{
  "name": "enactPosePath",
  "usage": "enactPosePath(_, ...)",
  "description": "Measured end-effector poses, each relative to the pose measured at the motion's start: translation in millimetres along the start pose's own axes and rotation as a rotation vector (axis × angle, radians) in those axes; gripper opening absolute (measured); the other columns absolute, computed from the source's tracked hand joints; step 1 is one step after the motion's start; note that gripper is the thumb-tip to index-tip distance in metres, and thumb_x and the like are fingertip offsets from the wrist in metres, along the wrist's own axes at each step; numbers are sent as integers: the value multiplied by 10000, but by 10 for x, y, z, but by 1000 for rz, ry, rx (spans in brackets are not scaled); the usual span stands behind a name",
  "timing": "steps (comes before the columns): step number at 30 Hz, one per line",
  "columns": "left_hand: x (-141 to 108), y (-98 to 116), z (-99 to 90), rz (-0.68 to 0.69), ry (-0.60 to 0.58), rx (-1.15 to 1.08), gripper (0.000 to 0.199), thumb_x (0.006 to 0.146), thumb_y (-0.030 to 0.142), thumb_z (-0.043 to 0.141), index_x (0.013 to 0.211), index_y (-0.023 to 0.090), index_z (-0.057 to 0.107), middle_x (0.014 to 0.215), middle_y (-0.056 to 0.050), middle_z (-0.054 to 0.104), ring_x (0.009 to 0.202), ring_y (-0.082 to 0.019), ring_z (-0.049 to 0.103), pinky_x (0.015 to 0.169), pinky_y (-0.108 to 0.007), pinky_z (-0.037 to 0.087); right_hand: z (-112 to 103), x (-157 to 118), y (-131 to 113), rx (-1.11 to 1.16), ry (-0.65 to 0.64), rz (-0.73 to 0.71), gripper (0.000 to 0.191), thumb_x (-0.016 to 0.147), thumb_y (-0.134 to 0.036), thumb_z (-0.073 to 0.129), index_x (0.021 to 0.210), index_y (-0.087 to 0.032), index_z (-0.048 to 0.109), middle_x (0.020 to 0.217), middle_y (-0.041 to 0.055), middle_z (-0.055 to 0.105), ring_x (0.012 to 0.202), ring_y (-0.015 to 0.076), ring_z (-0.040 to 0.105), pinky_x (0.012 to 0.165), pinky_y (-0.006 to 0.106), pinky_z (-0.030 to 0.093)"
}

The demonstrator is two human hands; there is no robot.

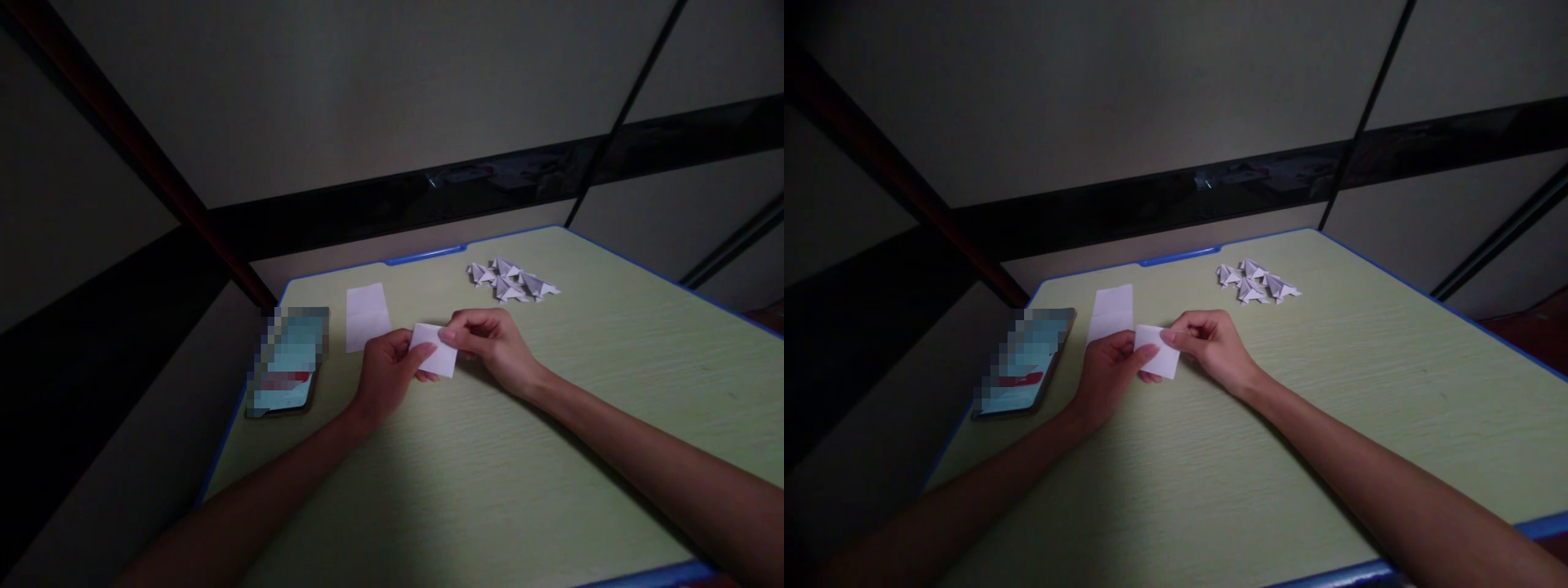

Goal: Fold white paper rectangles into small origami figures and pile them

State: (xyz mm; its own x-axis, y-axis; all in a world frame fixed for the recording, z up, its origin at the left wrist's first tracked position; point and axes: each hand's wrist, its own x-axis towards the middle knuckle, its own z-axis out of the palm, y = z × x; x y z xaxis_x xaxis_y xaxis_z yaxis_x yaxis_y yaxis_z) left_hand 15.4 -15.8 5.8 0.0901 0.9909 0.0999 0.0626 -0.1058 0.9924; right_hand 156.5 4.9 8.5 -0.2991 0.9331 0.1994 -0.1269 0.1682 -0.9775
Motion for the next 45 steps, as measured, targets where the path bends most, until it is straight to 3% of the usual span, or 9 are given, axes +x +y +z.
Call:
enactPosePath(5,-8,-2,4,-24,-53,-31,132,654,229,585,625,101,571,493,9,583,397,-71,534,384,-160,420,-67,1,-10,-90,-68,4,197,659,-252,557,507,-132,516,445,-45,415,439,61,344,438,219,242)
enactPosePath(12,-8,-27,-16,-100,-272,19,145,628,235,598,592,104,549,485,17,548,380,-66,501,368,-177,421,-42,-55,-31,-195,-286,42,161,747,-268,471,643,-149,440,534,-34,435,486,80,401,451,208,293)
enactPosePath(17,-1,-44,-26,-139,-335,65,147,623,237,590,591,101,545,507,14,541,412,-76,512,371,-187,434,-45,-62,-36,-352,-321,-11,204,783,-256,418,611,-146,425,522,-38,397,483,72,364,441,197,277)
enactPosePath(20,-3,-35,-18,-139,-316,39,146,619,242,597,612,102,556,514,12,552,411,-74,510,379,-187,433,-49,-56,-58,-425,-312,-41,224,793,-268,402,609,-144,432,518,-33,408,481,72,369,442,195,281)
enactPosePath(25,-2,1,-2,-110,-215,-16,143,639,232,574,569,110,555,474,20,550,407,-67,504,386,-168,406,-23,-23,-61,-521,-171,-95,235,774,-291,436,592,-143,448,495,-33,417,467,70,365,433,192,263)
enactPosePath(32,5,7,-12,-88,-97,-16,159,633,241,582,559,102,557,465,19,544,403,-72,501,376,-170,389,-33,-1,11,-536,-126,-48,410,771,-398,432,448,-151,380,439,-60,262,424,48,245,398,197,188)
enactPosePath(35,7,-2,-17,-103,-124,-17,154,635,240,578,568,104,554,474,19,545,404,-72,502,379,-173,396,-48,-15,18,-445,-180,15,409,771,-392,431,445,-149,386,438,-61,264,414,45,248,391,197,193)
enactPosePath(40,24,-49,-19,-148,-278,33,132,628,229,575,580,108,556,492,14,540,434,-88,518,397,-198,424,-60,-25,-13,-343,-271,8,215,766,-312,448,630,-146,438,523,-43,379,465,63,356,421,186,267)
enactPosePath(45,26,-69,-14,-114,-266,60,123,636,206,563,557,117,535,491,25,525,450,-73,503,407,-174,403,-40,-23,-32,-510,-191,-61,222,763,-281,449,584,-157,401,502,-47,366,459,61,326,415,185,237)
